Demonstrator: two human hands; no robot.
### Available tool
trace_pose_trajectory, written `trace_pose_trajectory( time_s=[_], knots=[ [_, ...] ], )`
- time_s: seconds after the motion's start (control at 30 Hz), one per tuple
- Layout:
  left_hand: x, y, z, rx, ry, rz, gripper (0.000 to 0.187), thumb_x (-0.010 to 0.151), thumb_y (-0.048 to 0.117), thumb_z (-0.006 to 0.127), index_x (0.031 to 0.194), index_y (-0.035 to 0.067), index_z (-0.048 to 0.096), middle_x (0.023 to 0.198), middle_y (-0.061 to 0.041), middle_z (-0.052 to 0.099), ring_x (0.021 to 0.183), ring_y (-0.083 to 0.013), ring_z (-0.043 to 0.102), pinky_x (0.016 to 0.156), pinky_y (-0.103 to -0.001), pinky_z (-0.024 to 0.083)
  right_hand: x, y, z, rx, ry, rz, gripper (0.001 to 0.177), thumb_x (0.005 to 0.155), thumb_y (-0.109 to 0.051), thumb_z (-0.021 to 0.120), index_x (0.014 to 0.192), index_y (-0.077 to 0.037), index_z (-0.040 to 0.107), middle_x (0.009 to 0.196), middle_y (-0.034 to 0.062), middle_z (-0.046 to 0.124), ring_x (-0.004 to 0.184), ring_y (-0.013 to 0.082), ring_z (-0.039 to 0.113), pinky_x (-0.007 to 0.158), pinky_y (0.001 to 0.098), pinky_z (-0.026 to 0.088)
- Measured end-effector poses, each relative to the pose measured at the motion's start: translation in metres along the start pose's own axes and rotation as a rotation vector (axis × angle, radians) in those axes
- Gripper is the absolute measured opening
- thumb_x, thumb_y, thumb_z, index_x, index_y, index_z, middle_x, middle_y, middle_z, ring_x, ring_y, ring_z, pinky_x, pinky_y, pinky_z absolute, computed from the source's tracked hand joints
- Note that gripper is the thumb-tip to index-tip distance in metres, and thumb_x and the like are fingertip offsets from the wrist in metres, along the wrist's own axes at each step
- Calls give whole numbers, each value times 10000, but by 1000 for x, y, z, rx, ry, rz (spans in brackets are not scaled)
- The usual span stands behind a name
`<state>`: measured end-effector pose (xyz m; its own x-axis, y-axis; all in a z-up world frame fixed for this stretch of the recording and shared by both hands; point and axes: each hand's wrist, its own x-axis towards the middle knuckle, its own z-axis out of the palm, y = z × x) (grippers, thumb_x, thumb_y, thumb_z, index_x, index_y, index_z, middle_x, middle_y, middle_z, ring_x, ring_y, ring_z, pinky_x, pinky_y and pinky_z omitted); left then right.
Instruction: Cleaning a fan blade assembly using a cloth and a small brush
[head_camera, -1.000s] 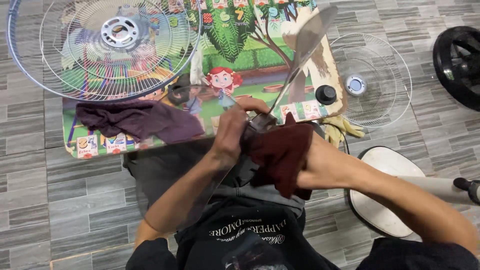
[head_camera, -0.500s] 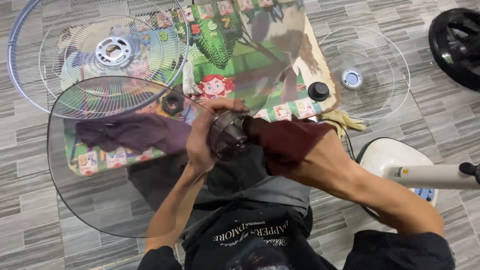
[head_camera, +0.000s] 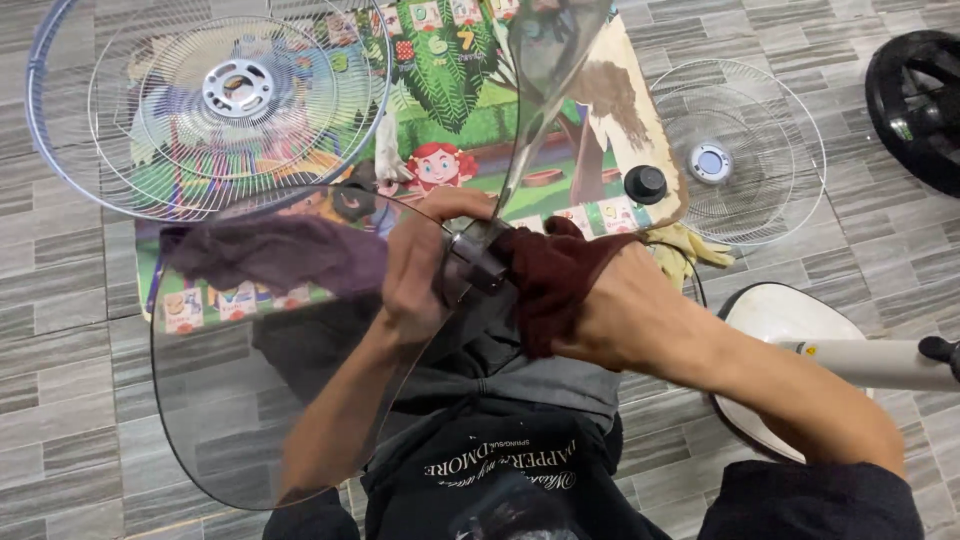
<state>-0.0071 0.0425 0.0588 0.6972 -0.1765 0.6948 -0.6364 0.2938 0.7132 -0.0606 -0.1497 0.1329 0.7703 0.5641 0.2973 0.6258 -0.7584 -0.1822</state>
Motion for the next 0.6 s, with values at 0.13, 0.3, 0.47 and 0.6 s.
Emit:
trace_pose_trajectory(
  time_s=[0.13,0.3,0.47,0.6],
  knots=[
    [-1,2,-3,-67,4,-9,616,1099,397,261,1116,-65,669,1094,-217,686,1133,-335,642,1067,-427,459,-14,25,0,557,-63,49,314,637,-211,733,918,-69,733,673,110,699,624,336,698,524,408,536],
    [4,0,-3,-150,20,13,626,1098,420,224,1149,-63,620,1108,-216,673,1122,-332,645,1058,-389,470,-28,29,8,749,9,110,213,714,-152,734,883,-24,751,712,151,749,658,230,669,645,352,575],
    [2,-13,-2,-442,47,-136,576,1107,430,299,1191,-61,590,1109,-227,673,1062,-279,664,996,-387,515,-28,35,1,532,-63,110,254,713,-227,772,884,-41,751,742,173,750,719,352,714,675,447,572],
    [4,-23,-2,-413,74,-217,570,1101,428,348,1192,-70,609,1078,-245,690,1041,-313,711,936,-386,571,3,17,-23,203,-150,62,456,634,-278,785,971,22,719,826,259,727,841,482,713,761,558,569]
  ],
)
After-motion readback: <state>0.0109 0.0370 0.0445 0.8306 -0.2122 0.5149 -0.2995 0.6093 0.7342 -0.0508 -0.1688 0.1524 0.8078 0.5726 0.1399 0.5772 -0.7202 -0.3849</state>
